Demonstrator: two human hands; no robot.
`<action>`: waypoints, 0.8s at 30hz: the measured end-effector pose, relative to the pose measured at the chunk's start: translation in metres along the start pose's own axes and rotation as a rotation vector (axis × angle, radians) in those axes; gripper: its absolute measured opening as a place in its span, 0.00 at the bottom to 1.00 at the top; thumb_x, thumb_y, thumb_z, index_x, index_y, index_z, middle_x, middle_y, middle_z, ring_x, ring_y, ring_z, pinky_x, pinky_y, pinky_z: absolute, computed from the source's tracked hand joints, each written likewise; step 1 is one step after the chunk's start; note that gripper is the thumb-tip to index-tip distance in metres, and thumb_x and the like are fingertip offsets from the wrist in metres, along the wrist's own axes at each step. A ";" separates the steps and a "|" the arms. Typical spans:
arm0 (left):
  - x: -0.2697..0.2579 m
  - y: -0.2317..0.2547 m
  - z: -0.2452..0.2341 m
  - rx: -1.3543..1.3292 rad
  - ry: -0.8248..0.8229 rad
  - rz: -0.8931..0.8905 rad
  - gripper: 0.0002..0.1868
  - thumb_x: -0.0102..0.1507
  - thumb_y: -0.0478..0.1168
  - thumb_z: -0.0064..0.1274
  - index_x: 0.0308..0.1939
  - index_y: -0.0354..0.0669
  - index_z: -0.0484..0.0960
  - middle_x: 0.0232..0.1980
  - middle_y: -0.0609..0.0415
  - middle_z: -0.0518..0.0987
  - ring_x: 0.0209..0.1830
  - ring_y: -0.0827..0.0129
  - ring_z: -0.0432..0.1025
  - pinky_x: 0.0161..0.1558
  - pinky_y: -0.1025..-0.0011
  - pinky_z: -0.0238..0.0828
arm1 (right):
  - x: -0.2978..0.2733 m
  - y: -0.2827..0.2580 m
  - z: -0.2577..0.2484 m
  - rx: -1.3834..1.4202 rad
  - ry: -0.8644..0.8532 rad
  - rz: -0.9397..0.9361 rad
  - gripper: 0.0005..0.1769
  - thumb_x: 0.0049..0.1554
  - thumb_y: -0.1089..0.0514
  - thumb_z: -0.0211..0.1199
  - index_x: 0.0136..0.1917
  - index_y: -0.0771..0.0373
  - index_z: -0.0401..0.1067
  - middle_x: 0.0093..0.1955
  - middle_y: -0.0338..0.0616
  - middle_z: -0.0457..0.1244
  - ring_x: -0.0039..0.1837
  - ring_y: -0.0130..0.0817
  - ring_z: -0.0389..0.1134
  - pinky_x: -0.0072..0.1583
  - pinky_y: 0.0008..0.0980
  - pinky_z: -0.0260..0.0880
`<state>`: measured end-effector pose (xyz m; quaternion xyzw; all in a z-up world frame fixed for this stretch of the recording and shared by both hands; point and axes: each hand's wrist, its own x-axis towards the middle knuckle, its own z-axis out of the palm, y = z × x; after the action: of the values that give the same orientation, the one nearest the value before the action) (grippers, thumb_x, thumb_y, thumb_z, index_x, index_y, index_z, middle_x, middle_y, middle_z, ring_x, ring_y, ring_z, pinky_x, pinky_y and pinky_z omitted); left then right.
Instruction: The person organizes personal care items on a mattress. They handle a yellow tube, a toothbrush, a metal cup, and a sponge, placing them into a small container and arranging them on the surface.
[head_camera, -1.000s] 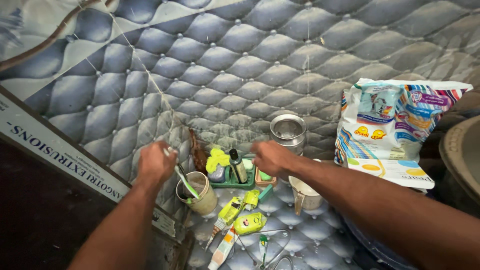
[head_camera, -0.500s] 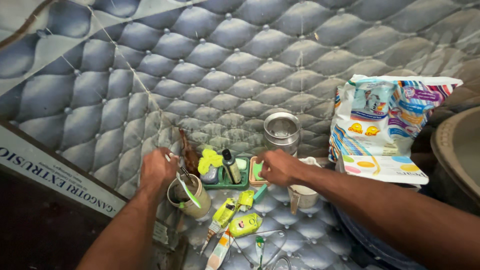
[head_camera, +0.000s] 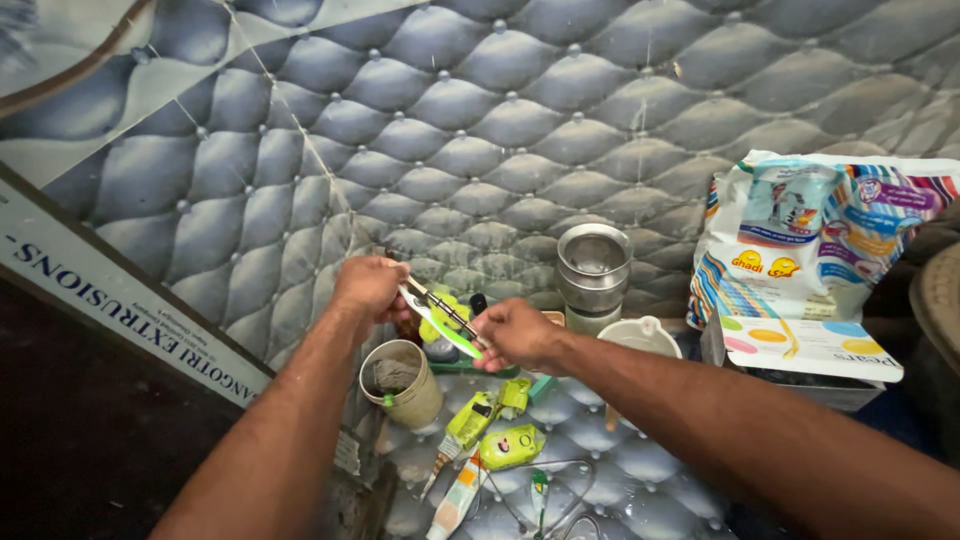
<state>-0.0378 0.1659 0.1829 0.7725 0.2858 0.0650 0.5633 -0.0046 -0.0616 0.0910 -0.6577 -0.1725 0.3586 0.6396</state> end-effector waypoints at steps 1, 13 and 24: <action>0.001 -0.001 -0.002 0.022 -0.001 -0.009 0.07 0.65 0.39 0.56 0.38 0.39 0.83 0.24 0.55 0.77 0.18 0.72 0.70 0.23 0.69 0.76 | -0.001 0.000 0.000 -0.045 0.015 -0.015 0.14 0.63 0.58 0.57 0.57 0.69 0.73 0.49 0.51 0.70 0.39 0.29 0.74 0.41 0.29 0.75; -0.020 0.015 -0.052 0.901 0.414 0.321 0.13 0.57 0.38 0.57 0.43 0.35 0.88 0.46 0.32 0.83 0.49 0.42 0.78 0.51 0.53 0.75 | -0.016 0.009 -0.048 -0.631 0.273 -0.185 0.07 0.52 0.58 0.66 0.43 0.60 0.81 0.38 0.44 0.73 0.38 0.27 0.73 0.43 0.32 0.74; -0.020 -0.030 -0.021 0.812 0.332 0.085 0.18 0.59 0.42 0.59 0.50 0.37 0.86 0.55 0.33 0.81 0.58 0.41 0.75 0.58 0.53 0.73 | -0.032 0.023 -0.062 -0.790 0.197 -0.119 0.12 0.53 0.55 0.66 0.48 0.61 0.80 0.39 0.48 0.72 0.41 0.33 0.75 0.48 0.35 0.74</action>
<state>-0.0748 0.1792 0.1678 0.9214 0.3427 0.0937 0.1574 0.0116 -0.1308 0.0716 -0.8726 -0.2727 0.1626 0.3711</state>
